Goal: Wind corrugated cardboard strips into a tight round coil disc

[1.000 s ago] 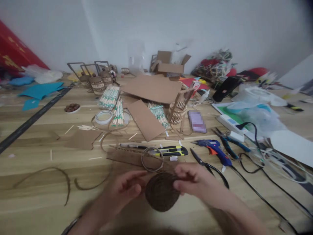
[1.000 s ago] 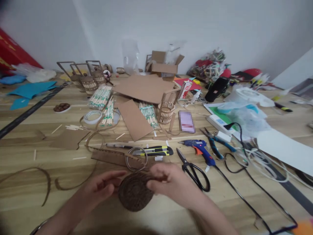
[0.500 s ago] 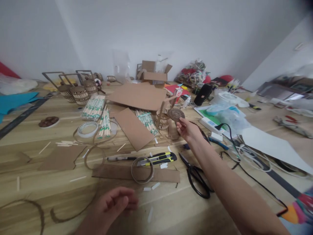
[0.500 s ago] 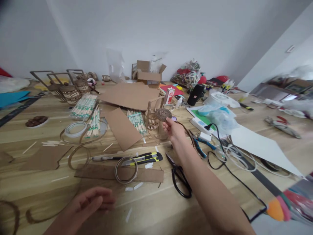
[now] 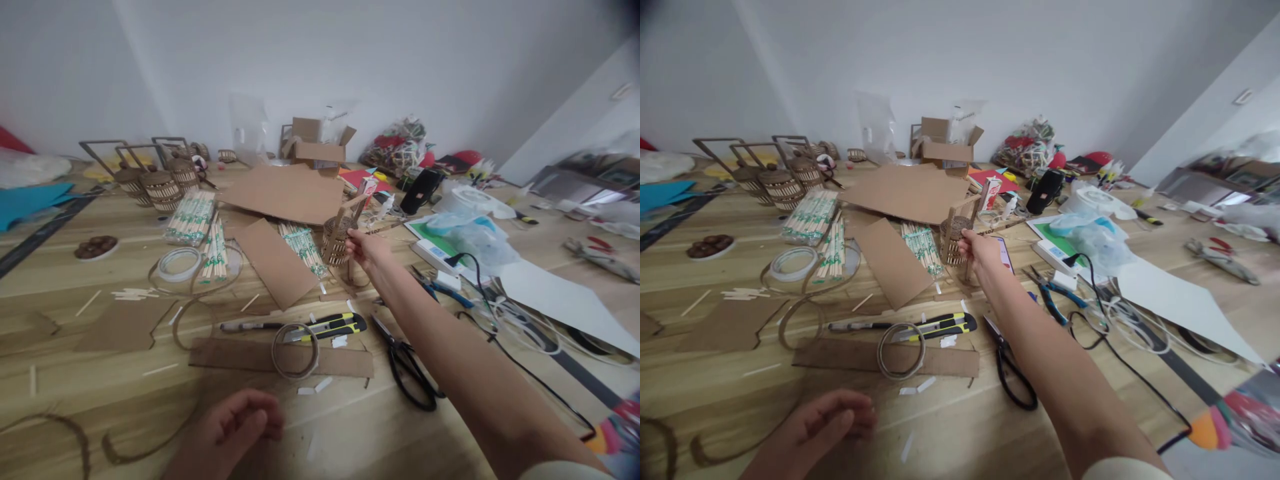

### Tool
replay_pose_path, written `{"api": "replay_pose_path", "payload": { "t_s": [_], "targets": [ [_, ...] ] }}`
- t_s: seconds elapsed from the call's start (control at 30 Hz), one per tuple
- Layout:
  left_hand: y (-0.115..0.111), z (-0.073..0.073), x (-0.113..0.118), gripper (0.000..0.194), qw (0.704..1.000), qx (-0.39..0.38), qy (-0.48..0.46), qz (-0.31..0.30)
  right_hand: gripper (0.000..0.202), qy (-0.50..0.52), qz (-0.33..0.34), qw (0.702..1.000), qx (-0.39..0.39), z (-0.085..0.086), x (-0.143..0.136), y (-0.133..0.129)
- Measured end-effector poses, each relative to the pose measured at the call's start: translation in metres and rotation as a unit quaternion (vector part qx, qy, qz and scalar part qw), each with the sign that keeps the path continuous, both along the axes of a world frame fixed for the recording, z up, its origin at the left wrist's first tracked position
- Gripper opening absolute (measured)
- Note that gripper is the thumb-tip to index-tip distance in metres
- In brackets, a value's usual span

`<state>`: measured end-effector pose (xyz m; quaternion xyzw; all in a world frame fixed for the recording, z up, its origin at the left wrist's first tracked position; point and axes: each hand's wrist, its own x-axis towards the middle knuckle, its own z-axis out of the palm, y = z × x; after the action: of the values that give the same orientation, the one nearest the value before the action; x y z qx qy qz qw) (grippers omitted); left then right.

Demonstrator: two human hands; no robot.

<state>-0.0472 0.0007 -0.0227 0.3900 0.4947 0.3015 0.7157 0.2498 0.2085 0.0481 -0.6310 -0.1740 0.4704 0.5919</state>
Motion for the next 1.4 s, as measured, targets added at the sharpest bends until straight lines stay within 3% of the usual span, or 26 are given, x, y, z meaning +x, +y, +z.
{"api": "replay_pose_path", "payload": {
  "t_s": [0.27,0.37,0.43,0.57,0.63,0.7,0.77,0.87,1.0,1.07,1.17,1.27,1.4],
  "targets": [
    [0.001,-0.002,-0.002,0.059,1.000,0.011,0.008,-0.011,0.032,-0.007,-0.015,1.000,0.024,-0.003,-0.001,-0.001],
    [0.000,-0.004,-0.001,0.056,0.999,0.027,0.026,-0.009,0.021,-0.016,-0.036,0.998,0.057,-0.002,0.005,-0.008],
    [-0.002,-0.006,0.000,0.053,0.998,0.042,0.038,-0.005,0.015,-0.030,-0.057,0.994,0.089,-0.001,0.011,-0.024],
    [-0.005,-0.006,-0.002,0.043,0.981,0.135,0.137,0.015,0.032,-0.068,-0.074,0.984,0.147,-0.002,0.008,-0.086],
    [-0.006,0.000,-0.004,0.031,0.938,0.254,0.235,0.018,0.035,-0.081,-0.052,0.984,0.151,-0.005,-0.007,-0.122],
    [-0.008,0.012,-0.006,0.029,0.850,0.423,0.313,-0.003,0.035,-0.111,0.030,0.982,0.149,-0.008,-0.029,-0.154],
    [-0.012,0.028,-0.005,0.040,0.765,0.524,0.376,0.008,0.030,-0.147,0.108,0.975,0.129,-0.009,-0.054,-0.177],
    [-0.015,0.052,0.002,0.063,0.670,0.593,0.447,-0.005,0.022,-0.223,0.204,0.946,0.119,-0.012,-0.085,-0.195],
    [-0.013,0.070,0.012,0.083,0.606,0.596,0.526,-0.013,0.035,-0.234,0.300,0.915,0.130,-0.019,-0.111,-0.205],
    [-0.010,0.071,0.014,0.081,0.605,0.587,0.537,-0.032,0.029,-0.215,0.318,0.914,0.129,-0.023,-0.117,-0.209],
    [-0.006,0.070,0.015,0.066,0.631,0.571,0.521,-0.065,0.016,-0.208,0.328,0.914,0.118,-0.026,-0.118,-0.213],
    [-0.003,0.065,0.014,0.055,0.671,0.548,0.496,-0.062,0.016,-0.173,0.339,0.917,0.121,-0.027,-0.114,-0.214],
    [0.000,0.059,0.012,0.055,0.737,0.496,0.458,-0.041,0.031,-0.087,0.366,0.914,0.150,-0.031,-0.105,-0.212]
  ]
}}
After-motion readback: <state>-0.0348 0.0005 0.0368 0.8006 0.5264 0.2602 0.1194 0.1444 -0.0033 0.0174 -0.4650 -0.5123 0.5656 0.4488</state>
